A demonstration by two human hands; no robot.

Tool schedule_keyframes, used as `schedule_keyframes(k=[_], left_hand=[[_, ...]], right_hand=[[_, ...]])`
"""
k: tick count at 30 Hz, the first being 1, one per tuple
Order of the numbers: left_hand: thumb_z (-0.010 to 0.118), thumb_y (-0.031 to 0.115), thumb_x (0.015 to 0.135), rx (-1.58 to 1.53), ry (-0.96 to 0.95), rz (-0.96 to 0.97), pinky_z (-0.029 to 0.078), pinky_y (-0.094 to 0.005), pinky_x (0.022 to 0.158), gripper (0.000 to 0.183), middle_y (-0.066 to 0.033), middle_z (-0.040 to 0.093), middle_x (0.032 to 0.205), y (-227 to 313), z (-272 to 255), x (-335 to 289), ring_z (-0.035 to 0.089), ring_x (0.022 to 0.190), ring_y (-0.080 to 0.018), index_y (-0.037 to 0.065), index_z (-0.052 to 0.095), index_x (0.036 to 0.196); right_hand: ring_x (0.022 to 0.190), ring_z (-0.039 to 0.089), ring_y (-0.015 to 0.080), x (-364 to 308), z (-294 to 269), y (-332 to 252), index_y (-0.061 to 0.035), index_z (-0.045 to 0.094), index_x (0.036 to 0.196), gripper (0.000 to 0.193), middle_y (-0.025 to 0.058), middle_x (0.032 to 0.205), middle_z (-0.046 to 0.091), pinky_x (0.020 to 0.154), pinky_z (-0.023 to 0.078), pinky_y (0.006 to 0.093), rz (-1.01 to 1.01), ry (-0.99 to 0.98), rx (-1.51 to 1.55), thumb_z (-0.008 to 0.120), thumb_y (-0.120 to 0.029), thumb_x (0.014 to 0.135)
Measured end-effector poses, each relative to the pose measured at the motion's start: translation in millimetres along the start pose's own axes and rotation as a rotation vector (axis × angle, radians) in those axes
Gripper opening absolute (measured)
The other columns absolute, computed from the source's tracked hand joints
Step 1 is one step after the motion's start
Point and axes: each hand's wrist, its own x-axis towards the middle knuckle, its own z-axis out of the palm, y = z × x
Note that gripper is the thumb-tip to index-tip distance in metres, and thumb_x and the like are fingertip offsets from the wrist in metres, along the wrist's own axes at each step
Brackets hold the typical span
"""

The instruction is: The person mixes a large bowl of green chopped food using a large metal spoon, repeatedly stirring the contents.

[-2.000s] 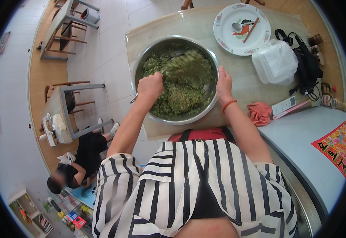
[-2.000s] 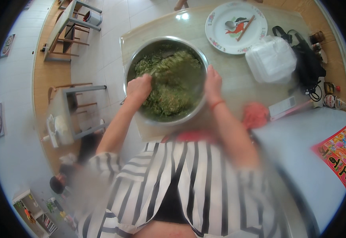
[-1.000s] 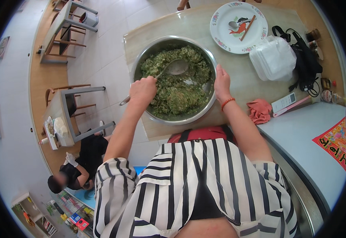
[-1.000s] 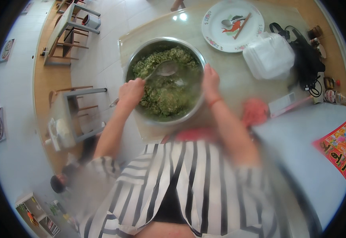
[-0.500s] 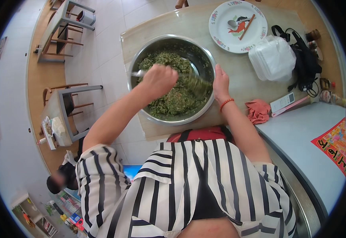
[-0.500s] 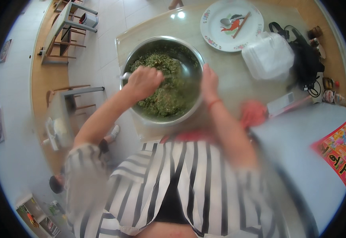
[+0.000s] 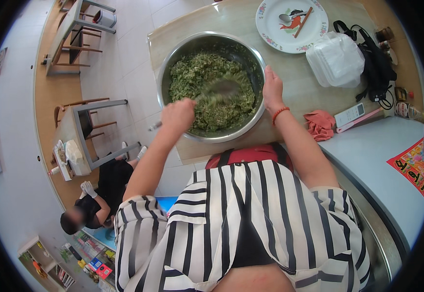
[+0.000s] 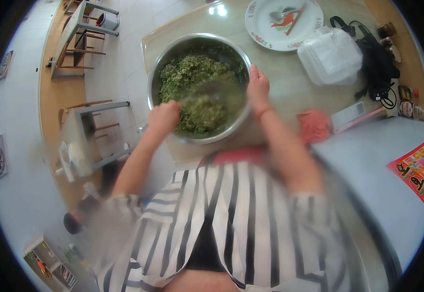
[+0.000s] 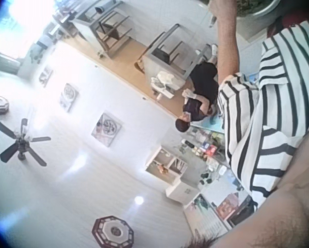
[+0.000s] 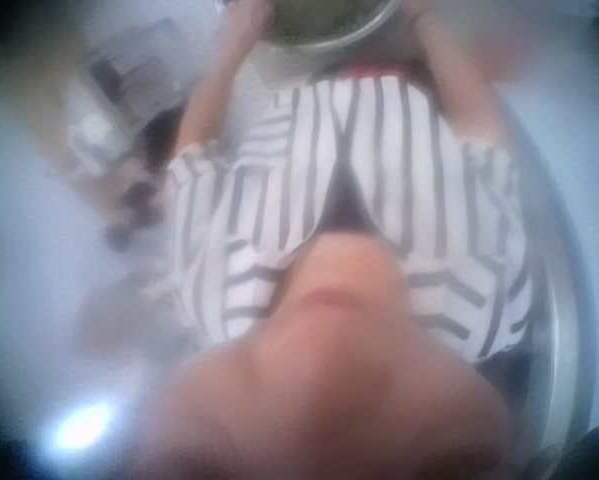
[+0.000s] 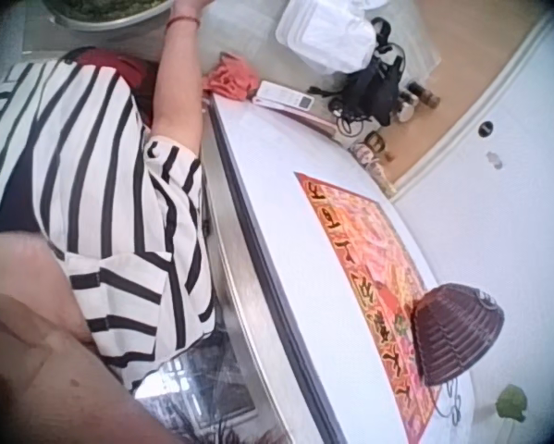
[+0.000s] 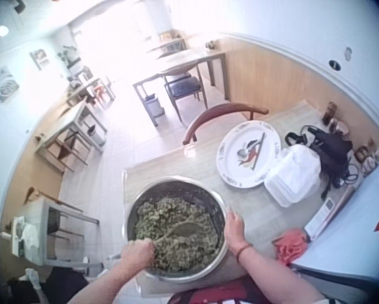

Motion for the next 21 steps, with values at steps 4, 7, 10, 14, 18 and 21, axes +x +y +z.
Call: schedule_keyframes(k=[4,7,10,14,18,21], left_hand=[[0.044,0.026,0.094,0.088,0.094,-0.054,0.051,-0.0451,0.069,0.028,-0.0169,0.067,0.082,-14,-40,14,0.066,0.078,-0.0343,0.008,0.064,0.087],[0.044,0.025,0.094,0.082,-0.006,-0.115,0.052,-0.0446,0.071,0.027,-0.0166,0.068,0.083,14,-56,-16,0.066,0.08,-0.0338,0.008,0.064,0.087],[0.045,0.02,0.09,0.055,-0.046,0.092,0.052,-0.0448,0.073,0.023,-0.0172,0.067,0.083,42,-16,-24,0.067,0.08,-0.0336,0.009,0.064,0.086],[0.046,0.022,0.09,0.035,0.008,0.038,0.052,-0.045,0.071,0.027,-0.0185,0.067,0.083,26,-15,23,0.066,0.08,-0.0358,0.006,0.064,0.08],[0.044,0.029,0.094,0.061,0.135,-0.054,0.052,-0.0456,0.069,0.032,-0.0181,0.067,0.082,1,-40,20,0.066,0.078,-0.0354,0.006,0.064,0.085],[0.043,0.029,0.095,0.068,-0.023,0.003,0.051,-0.0472,0.067,0.032,-0.0162,0.067,0.078,20,-30,-41,0.066,0.074,-0.0347,0.007,0.063,0.085]], right_hand=[[0.088,0.055,0.0127,0,-1,-4,0.0082,0.061,0.108,0.049,0.0079,0.098,0.064,0.082,0.043,0.0266,0.013,0.011,-0.039,0.046,-0.037,0.096],[0.087,0.054,0.0127,0,-2,-1,0.0081,0.061,0.106,0.049,0.0074,0.097,0.064,0.081,0.043,0.0269,0.024,0.02,-0.048,0.046,-0.037,0.096],[0.088,0.055,0.0131,-1,2,-3,0.0081,0.061,0.106,0.049,0.0081,0.098,0.065,0.082,0.043,0.0273,0.037,0.009,-0.024,0.046,-0.038,0.096],[0.091,0.055,0.0138,-6,2,-11,0.0084,0.061,0.109,0.051,0.0093,0.1,0.065,0.084,0.043,0.0275,0.042,0.029,-0.039,0.046,-0.039,0.096],[0.093,0.056,0.0148,-6,-3,-13,0.0088,0.059,0.111,0.052,0.01,0.102,0.065,0.085,0.042,0.0275,0.039,0.021,-0.072,0.047,-0.039,0.096],[0.093,0.056,0.0151,0,-2,-3,0.0091,0.058,0.113,0.052,0.0099,0.103,0.064,0.086,0.042,0.0273,0.054,0.016,-0.047,0.046,-0.039,0.096]])
